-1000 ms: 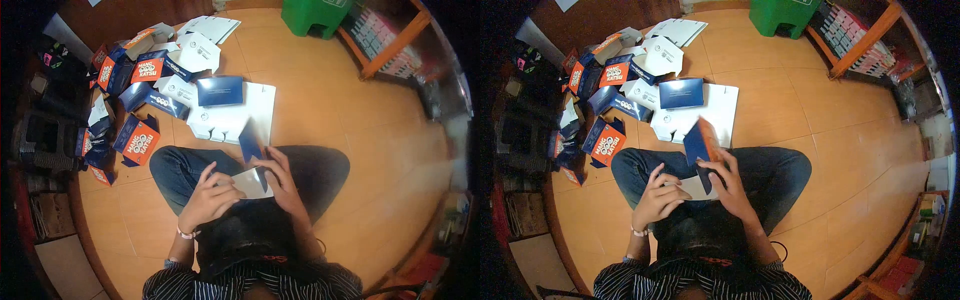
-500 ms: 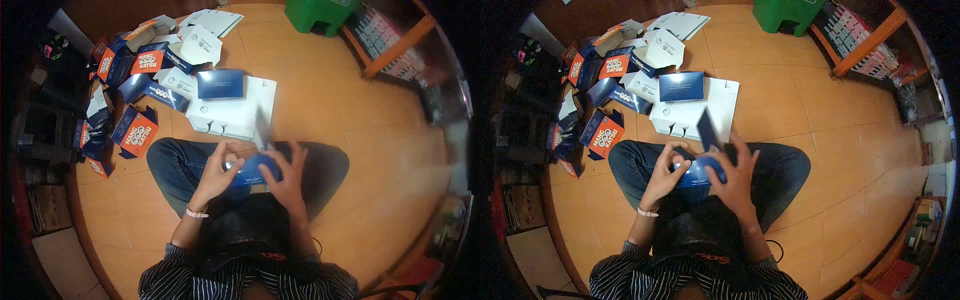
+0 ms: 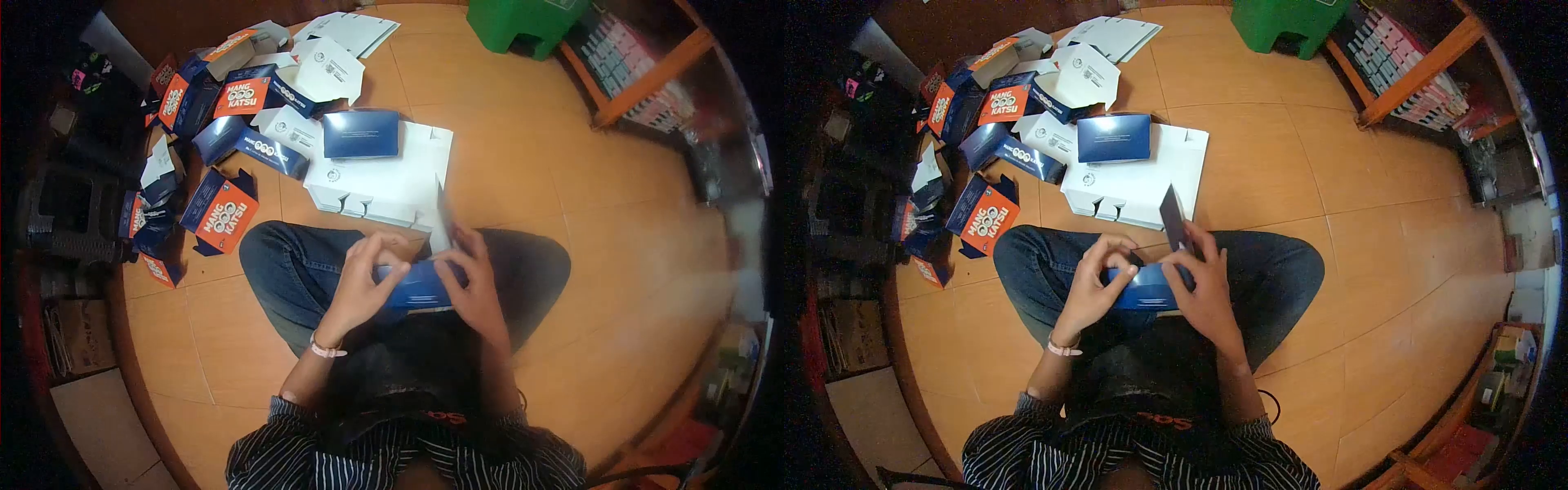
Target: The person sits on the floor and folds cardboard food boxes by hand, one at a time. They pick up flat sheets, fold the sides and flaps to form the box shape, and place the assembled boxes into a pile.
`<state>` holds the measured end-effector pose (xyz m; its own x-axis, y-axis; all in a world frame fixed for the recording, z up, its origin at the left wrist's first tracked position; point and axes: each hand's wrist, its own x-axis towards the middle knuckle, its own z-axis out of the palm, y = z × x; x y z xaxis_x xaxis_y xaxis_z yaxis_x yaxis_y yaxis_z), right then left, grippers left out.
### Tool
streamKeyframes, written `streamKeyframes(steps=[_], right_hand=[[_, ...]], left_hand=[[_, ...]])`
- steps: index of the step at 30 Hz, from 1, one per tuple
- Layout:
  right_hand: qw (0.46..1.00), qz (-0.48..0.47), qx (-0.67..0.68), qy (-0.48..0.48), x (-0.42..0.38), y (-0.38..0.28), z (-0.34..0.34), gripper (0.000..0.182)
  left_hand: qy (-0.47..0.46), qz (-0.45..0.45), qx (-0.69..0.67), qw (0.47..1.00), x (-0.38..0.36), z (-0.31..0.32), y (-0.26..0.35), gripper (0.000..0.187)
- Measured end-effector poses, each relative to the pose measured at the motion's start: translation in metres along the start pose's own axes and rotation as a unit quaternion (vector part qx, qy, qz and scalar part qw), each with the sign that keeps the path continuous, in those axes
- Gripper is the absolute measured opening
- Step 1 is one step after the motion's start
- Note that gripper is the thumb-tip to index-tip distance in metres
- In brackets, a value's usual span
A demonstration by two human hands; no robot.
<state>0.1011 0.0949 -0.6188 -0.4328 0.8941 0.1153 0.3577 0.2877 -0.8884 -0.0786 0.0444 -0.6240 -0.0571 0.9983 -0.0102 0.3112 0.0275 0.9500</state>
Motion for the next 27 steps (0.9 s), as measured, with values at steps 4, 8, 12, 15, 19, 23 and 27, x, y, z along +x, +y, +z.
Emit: streamKeyframes(steps=[4,8,12,15,19,23,27], right_hand=[[0.991,-0.008,0.071,0.11,0.002,-0.005,-0.003,0.01],[0.984,-0.023,0.012,0.174,0.0,0.009,-0.002,0.013],[0.982,-0.023,-0.021,0.188,0.001,0.002,-0.002,0.015],[0.987,-0.044,0.059,0.141,-0.009,0.013,0.0,0.014],[0.98,-0.087,0.15,0.094,-0.004,0.018,0.001,0.012],[0.987,-0.091,0.109,0.08,0.007,0.016,0.001,0.011],[0.989,-0.109,0.053,0.084,0.028,-0.015,0.009,0.021]], left_hand=[[0.16,0.095,0.079,0.979,-0.001,-0.002,-0.001,0.027],[0.09,-0.02,-0.306,0.948,-0.009,-0.001,0.005,0.019],[0.181,0.128,-0.273,0.936,0.001,0.011,0.015,0.027],[0.176,0.184,0.095,0.963,0.006,0.008,0.048,0.018],[-0.005,0.241,0.188,0.952,0.016,-0.002,0.043,0.025],[0.017,0.251,0.214,0.944,0.012,-0.009,0.044,0.059],[-0.032,0.249,0.357,0.9,0.022,-0.026,0.032,0.072]])
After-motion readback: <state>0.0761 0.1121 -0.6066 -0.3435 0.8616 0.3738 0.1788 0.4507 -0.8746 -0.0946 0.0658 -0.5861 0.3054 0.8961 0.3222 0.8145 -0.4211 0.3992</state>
